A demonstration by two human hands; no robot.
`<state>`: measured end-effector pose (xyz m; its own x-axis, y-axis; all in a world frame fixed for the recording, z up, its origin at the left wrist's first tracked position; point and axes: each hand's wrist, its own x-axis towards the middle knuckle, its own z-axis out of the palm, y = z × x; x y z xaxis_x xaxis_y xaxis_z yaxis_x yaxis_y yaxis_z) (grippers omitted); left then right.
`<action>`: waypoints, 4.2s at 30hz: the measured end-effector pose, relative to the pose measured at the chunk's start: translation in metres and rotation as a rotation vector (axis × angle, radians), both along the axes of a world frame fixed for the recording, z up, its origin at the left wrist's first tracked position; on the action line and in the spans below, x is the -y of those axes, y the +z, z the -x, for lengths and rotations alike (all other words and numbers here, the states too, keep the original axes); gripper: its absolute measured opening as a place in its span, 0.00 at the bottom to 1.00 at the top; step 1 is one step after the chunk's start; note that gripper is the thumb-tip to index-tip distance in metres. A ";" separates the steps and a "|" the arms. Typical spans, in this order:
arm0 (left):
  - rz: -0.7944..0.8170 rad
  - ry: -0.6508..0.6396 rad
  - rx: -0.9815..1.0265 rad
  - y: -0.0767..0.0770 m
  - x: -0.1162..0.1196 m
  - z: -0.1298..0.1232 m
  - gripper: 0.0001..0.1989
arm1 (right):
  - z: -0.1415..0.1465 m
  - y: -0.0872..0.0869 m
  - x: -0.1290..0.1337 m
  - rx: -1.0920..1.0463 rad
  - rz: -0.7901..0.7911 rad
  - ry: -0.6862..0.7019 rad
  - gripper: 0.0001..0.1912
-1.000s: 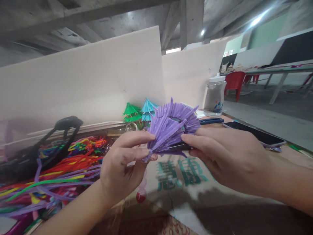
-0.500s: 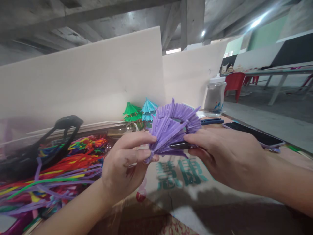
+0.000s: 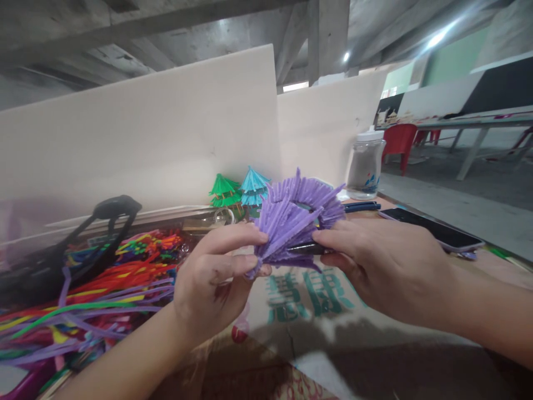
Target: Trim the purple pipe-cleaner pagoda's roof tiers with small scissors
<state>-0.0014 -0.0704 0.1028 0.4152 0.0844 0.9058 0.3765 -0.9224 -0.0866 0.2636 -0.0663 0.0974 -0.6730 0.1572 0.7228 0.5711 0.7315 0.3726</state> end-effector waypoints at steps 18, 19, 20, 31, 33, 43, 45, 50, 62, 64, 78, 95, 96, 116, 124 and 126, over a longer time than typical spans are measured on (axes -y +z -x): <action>0.009 -0.010 0.022 -0.002 -0.001 -0.001 0.11 | 0.001 -0.001 0.000 -0.016 -0.009 0.001 0.10; 0.007 -0.008 0.019 -0.002 -0.001 -0.001 0.11 | 0.001 -0.001 0.000 -0.017 -0.006 0.013 0.10; 0.005 -0.007 0.016 -0.002 -0.001 -0.001 0.10 | 0.002 0.000 0.000 -0.019 -0.004 0.024 0.10; 0.013 -0.022 0.001 -0.003 -0.001 -0.001 0.11 | 0.002 0.002 0.000 0.013 -0.011 0.067 0.10; 0.026 -0.025 0.018 -0.003 -0.001 -0.001 0.12 | 0.001 0.003 0.001 0.005 -0.007 0.034 0.10; 0.025 0.019 0.039 -0.004 -0.002 -0.002 0.10 | -0.001 0.002 0.000 -0.009 -0.015 0.032 0.09; 0.016 0.025 0.018 -0.004 -0.003 -0.002 0.10 | 0.001 0.001 -0.001 0.005 0.003 0.067 0.10; 0.020 0.030 -0.013 -0.004 -0.003 -0.003 0.09 | 0.005 0.004 0.003 0.032 -0.021 0.083 0.08; 0.030 -0.015 -0.032 -0.006 -0.004 -0.003 0.13 | 0.005 0.005 0.003 0.030 -0.041 0.073 0.08; 0.027 -0.019 -0.036 -0.007 -0.004 -0.004 0.14 | 0.006 0.005 0.003 0.033 -0.042 0.069 0.08; 0.038 -0.013 -0.043 -0.005 -0.001 -0.005 0.11 | 0.004 0.003 0.002 0.075 -0.035 0.086 0.12; 0.006 -0.011 -0.055 -0.005 -0.003 -0.007 0.13 | 0.006 0.004 0.003 0.057 -0.024 0.090 0.10; 0.010 -0.014 -0.052 -0.005 -0.003 -0.006 0.13 | 0.006 0.004 0.002 0.056 -0.024 0.089 0.11; 0.046 -0.015 -0.023 -0.008 -0.004 -0.005 0.09 | 0.006 0.005 0.004 0.143 -0.037 0.035 0.15; 0.037 -0.001 -0.015 -0.007 -0.004 -0.005 0.09 | 0.001 0.003 -0.001 0.039 -0.042 0.067 0.11; 0.038 -0.002 -0.020 -0.007 -0.004 -0.005 0.09 | 0.000 0.004 -0.001 0.047 -0.039 0.073 0.12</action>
<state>0.0035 -0.0661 0.0962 0.4337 0.1178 0.8933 0.3736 -0.9257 -0.0593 0.2639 -0.0653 0.1009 -0.7146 0.0786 0.6951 0.4982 0.7548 0.4267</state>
